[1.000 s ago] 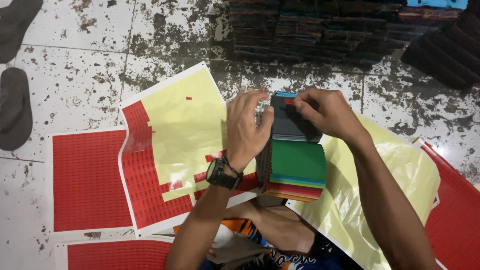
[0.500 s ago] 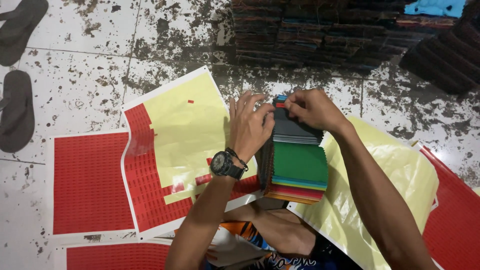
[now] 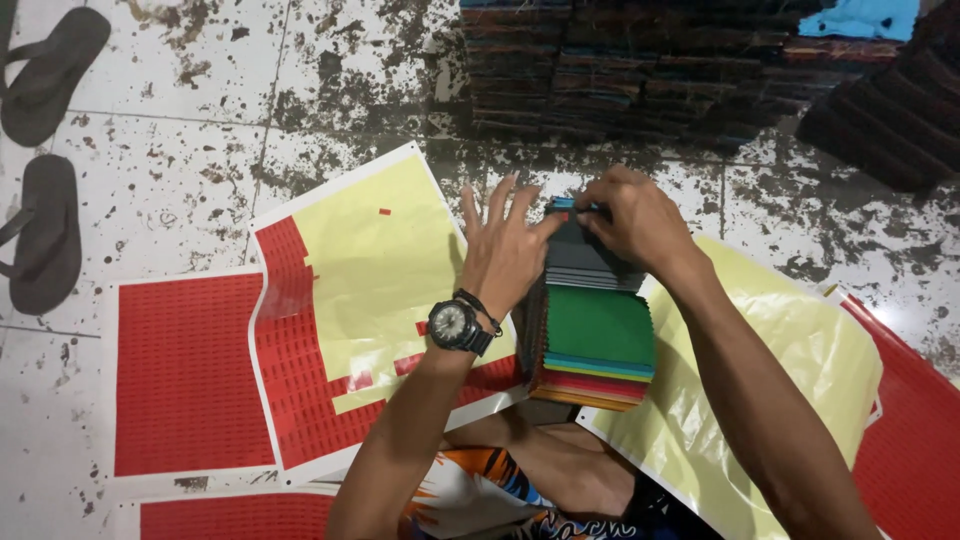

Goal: The person sits on a tiled floor and peels small red adhesive squares from a yellow backing sheet. They place these squares onto the edges of a stack of colorful, textured mats, pressing them down to secure the layers. The person handles the stack of mats and the adhesive sheets by hand.

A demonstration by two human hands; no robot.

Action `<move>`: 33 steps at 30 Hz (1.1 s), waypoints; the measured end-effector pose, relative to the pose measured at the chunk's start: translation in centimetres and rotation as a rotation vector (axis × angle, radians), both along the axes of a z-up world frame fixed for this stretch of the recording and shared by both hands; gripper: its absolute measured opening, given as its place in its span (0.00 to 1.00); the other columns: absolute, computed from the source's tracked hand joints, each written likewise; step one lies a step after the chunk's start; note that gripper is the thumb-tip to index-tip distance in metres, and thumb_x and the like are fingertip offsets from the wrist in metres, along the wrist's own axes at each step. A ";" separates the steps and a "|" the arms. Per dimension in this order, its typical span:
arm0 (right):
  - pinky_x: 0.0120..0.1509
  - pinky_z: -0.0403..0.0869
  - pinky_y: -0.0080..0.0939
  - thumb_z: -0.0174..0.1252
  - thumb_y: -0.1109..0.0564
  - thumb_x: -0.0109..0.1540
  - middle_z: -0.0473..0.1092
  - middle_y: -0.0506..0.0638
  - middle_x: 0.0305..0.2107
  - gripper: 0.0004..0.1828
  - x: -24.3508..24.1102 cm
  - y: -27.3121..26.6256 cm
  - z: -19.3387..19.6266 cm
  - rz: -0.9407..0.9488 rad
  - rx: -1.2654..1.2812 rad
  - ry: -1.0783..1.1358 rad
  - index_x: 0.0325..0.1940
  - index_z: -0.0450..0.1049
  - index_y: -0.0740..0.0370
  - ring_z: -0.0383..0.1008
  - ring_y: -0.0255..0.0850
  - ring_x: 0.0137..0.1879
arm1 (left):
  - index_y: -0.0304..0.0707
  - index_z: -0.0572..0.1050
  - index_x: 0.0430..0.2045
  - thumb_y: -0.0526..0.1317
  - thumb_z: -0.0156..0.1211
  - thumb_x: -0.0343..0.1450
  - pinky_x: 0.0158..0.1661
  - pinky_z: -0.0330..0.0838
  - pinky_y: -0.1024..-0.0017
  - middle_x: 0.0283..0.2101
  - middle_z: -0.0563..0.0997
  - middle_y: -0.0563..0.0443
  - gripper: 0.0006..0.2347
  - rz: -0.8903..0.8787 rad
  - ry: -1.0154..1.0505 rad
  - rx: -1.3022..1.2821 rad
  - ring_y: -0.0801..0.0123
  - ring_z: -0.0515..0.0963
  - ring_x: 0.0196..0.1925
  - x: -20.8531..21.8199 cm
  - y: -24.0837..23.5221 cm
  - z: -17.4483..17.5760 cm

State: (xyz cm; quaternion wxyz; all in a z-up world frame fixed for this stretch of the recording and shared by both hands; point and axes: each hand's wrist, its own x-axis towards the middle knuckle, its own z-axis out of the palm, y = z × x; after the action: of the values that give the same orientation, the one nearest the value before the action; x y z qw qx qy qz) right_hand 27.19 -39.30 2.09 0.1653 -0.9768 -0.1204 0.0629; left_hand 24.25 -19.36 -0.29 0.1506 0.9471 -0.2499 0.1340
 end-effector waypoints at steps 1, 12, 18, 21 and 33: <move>0.49 0.79 0.51 0.66 0.58 0.60 0.76 0.56 0.40 0.09 0.0 -0.2 -0.5 -0.004 0.000 -0.002 0.45 0.83 0.54 0.79 0.55 0.49 | 0.56 0.82 0.39 0.36 0.60 0.68 0.60 0.53 0.25 0.55 0.74 0.46 0.10 -0.004 -0.002 0.000 0.45 0.66 0.68 0.0 0.1 -0.2; 0.47 0.79 0.39 0.67 0.56 0.61 0.75 0.48 0.36 0.02 -0.8 -2.2 -3.9 0.199 -0.046 -0.391 0.35 0.80 0.53 0.78 0.45 0.46 | 0.51 0.72 0.54 0.32 0.54 0.67 0.60 0.58 0.33 0.55 0.71 0.51 0.20 0.066 0.105 -0.307 0.47 0.68 0.66 0.8 0.5 -3.1; 0.50 0.78 0.58 0.64 0.57 0.55 0.75 0.59 0.34 0.06 -3.9 -1.9 2.0 0.306 0.298 -0.010 0.33 0.76 0.59 0.77 0.61 0.48 | 0.40 0.70 0.55 0.26 0.46 0.67 0.59 0.65 0.45 0.42 0.78 0.45 0.21 -0.064 0.288 -0.839 0.45 0.77 0.55 0.9 0.9 -1.1; 0.48 0.78 0.58 0.64 0.57 0.57 0.78 0.62 0.30 0.10 -3.2 -0.5 4.6 0.158 0.431 0.139 0.41 0.80 0.60 0.80 0.61 0.41 | 0.36 0.70 0.55 0.22 0.44 0.65 0.60 0.62 0.43 0.35 0.79 0.48 0.23 -0.121 0.306 -0.856 0.44 0.78 0.55 0.8 0.8 0.4; 0.42 0.76 0.47 0.63 0.55 0.62 0.78 0.52 0.20 0.06 -1.9 -0.7 0.7 0.000 0.577 0.178 0.41 0.81 0.57 0.81 0.46 0.32 | 0.37 0.69 0.57 0.27 0.47 0.67 0.61 0.50 0.26 0.39 0.83 0.45 0.21 -0.043 0.370 -0.768 0.41 0.78 0.56 0.1 0.1 0.2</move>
State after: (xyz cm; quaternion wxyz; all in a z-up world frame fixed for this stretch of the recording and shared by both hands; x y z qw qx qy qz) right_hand 25.28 -40.03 2.82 0.4459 -0.8802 -0.1183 0.1112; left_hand 24.32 -19.28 -0.13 0.5375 0.8248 -0.1702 0.0419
